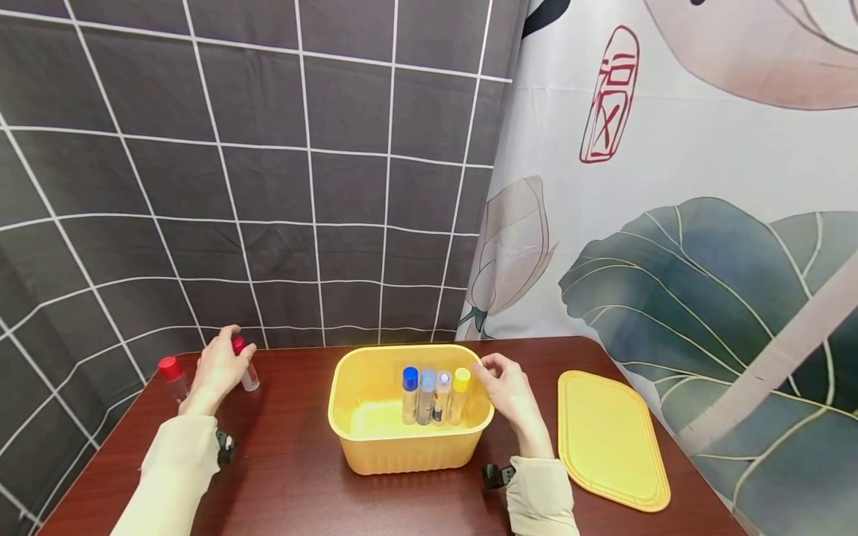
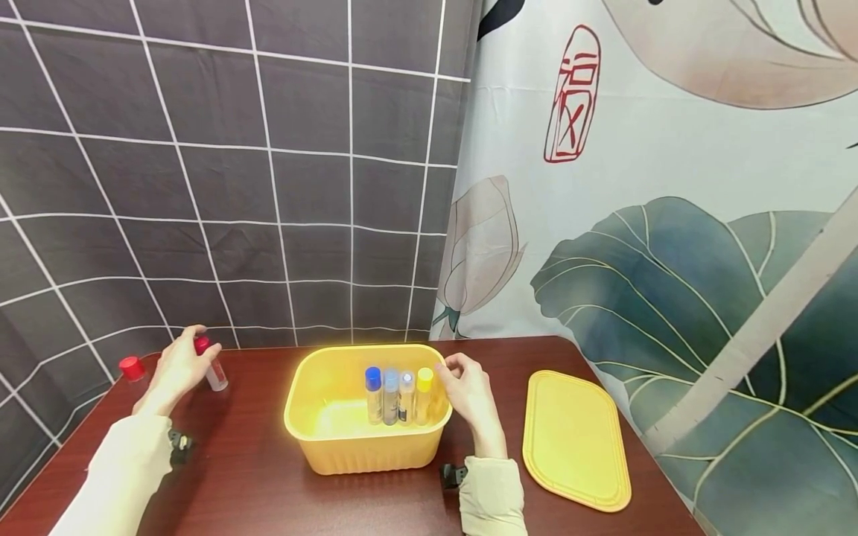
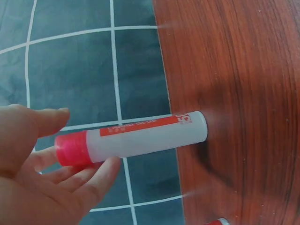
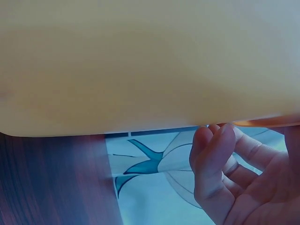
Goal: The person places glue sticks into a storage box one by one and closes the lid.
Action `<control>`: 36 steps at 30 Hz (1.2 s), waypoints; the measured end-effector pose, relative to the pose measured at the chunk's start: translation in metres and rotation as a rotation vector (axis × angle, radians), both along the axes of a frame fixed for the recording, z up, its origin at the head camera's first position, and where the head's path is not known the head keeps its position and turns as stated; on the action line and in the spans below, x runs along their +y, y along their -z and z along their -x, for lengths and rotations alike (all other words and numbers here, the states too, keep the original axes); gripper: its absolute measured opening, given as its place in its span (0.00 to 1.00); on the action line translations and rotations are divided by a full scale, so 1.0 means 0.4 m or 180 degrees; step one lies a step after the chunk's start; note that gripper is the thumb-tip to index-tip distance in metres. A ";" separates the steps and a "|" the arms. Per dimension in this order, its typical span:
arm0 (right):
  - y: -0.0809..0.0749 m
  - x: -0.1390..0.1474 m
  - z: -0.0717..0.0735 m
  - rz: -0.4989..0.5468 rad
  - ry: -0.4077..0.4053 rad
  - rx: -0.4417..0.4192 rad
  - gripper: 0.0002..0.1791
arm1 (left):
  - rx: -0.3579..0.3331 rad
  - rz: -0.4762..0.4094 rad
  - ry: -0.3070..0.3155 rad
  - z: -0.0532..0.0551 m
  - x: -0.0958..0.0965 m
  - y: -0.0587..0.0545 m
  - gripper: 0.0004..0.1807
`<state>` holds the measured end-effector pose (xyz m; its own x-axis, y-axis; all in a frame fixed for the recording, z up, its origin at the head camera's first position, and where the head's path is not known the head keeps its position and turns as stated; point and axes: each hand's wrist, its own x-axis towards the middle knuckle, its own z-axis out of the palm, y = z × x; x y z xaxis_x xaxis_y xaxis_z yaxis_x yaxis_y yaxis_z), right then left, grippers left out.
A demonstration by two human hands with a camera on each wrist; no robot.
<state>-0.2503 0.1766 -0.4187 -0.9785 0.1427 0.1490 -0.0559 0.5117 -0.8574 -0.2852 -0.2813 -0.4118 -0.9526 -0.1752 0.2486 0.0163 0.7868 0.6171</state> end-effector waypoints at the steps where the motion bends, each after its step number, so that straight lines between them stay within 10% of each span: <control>1: 0.000 0.000 0.000 0.0001 -0.0004 0.0009 0.09 | 0.0015 0.0001 -0.0027 0.000 -0.002 0.002 0.28; 23: 0.004 0.001 0.001 0.0066 -0.0003 -0.0065 0.09 | 0.0043 0.0070 -0.0180 -0.015 -0.025 0.015 0.24; 36: 0.004 0.002 0.003 0.0001 0.0009 0.0031 0.09 | 0.0524 0.0164 0.0095 -0.025 0.022 -0.059 0.22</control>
